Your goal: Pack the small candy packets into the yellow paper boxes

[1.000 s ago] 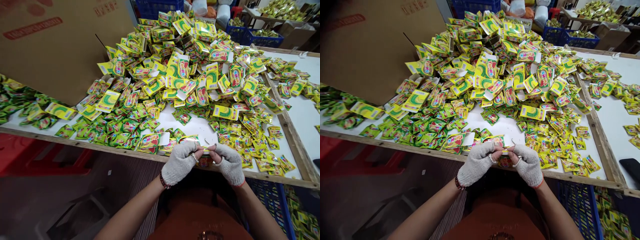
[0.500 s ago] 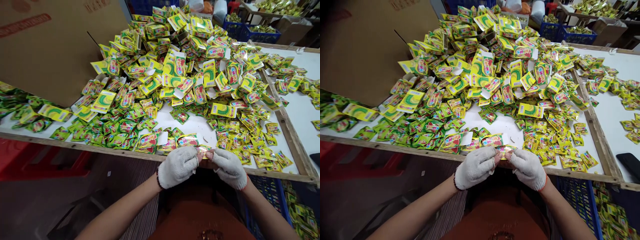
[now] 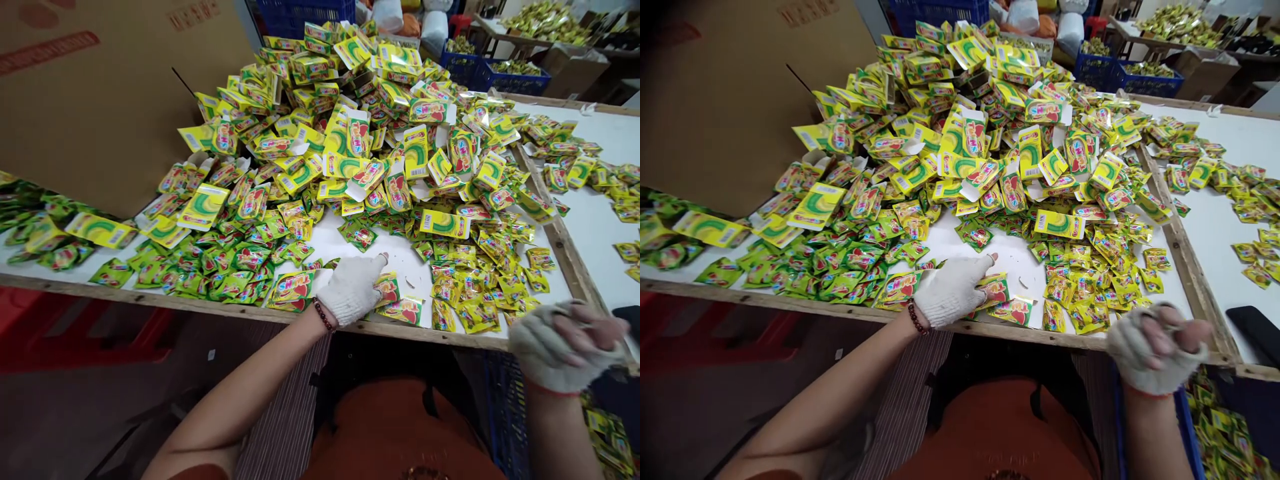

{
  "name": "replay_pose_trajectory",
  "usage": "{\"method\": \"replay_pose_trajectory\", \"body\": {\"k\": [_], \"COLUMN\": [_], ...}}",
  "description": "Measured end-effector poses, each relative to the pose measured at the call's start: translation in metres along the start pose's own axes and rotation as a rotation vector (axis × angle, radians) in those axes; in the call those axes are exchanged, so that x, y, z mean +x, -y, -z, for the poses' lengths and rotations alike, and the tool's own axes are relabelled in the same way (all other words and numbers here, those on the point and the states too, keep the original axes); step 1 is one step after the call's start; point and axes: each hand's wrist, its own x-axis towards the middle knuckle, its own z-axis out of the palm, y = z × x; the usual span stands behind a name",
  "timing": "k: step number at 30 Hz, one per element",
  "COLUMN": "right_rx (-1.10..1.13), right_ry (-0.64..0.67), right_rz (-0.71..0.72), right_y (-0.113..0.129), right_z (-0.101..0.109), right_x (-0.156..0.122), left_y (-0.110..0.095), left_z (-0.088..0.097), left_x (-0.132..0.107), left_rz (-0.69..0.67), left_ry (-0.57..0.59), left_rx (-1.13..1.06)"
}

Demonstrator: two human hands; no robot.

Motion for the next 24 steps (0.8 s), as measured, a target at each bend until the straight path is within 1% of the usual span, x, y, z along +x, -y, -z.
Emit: {"method": "replay_pose_trajectory", "body": {"k": [1,2,3,4,6,7,9,11,13,16,18,20,21,22,23,24], "right_rx": [0.074,0.102,0.062,-0.024,-0.207,-0.271,-0.334,-0.361,-0.367,-0.362,-0.419,-0.498,-0.527,-0.543,-0.542,-0.527], "right_ry": [0.002,0.008,0.022,0.033,0.084,0.128,0.263,0.416,0.509,0.527,0.561,0.621,0.643,0.637,0.591,0.513], "right_rz": [-0.011,-0.031,-0.038,-0.029,0.003,-0.001,-0.071,-0.192,-0.309,-0.445,-0.493,-0.466,-0.409,-0.323,-0.217,-0.114], "right_y": [-0.005,-0.011,-0.018,-0.024,-0.034,-0.037,-0.039,-0.039,-0.04,-0.041,-0.04,-0.038,-0.037,-0.037,-0.039,-0.043], "right_z": [-0.011,-0.025,-0.039,-0.054,-0.079,-0.089,-0.102,-0.108,-0.108,-0.104,-0.101,-0.1,-0.101,-0.103,-0.105,-0.107], "right_x": [0.001,0.003,0.005,0.008,0.016,0.021,0.032,0.043,0.051,0.059,0.063,0.065,0.065,0.064,0.061,0.057], "left_y": [0.001,0.002,0.004,0.005,0.007,0.007,0.006,0.002,-0.003,-0.011,-0.016,-0.021,-0.023,-0.024,-0.026,-0.026], "left_z": [0.001,0.002,0.004,0.005,0.006,0.006,0.001,-0.006,-0.015,-0.028,-0.036,-0.044,-0.048,-0.052,-0.056,-0.06], "left_x": [0.001,0.002,0.001,0.0,-0.005,-0.007,-0.009,-0.01,-0.009,-0.009,-0.009,-0.011,-0.012,-0.014,-0.015,-0.017], "left_rz": [0.007,0.013,0.014,0.008,-0.01,-0.015,-0.009,0.019,0.052,0.09,0.103,0.097,0.083,0.065,0.048,0.035], "left_ry": [-0.012,-0.035,-0.057,-0.065,-0.038,-0.01,0.031,0.021,-0.016,-0.05,-0.052,-0.096,-0.14,-0.197,-0.257,-0.315], "left_rx": [-0.08,-0.175,-0.287,-0.413,-0.676,-0.796,-0.972,-1.067,-1.135,-1.23,-1.259,-1.271,-1.277,-1.283,-1.285,-1.28]}}
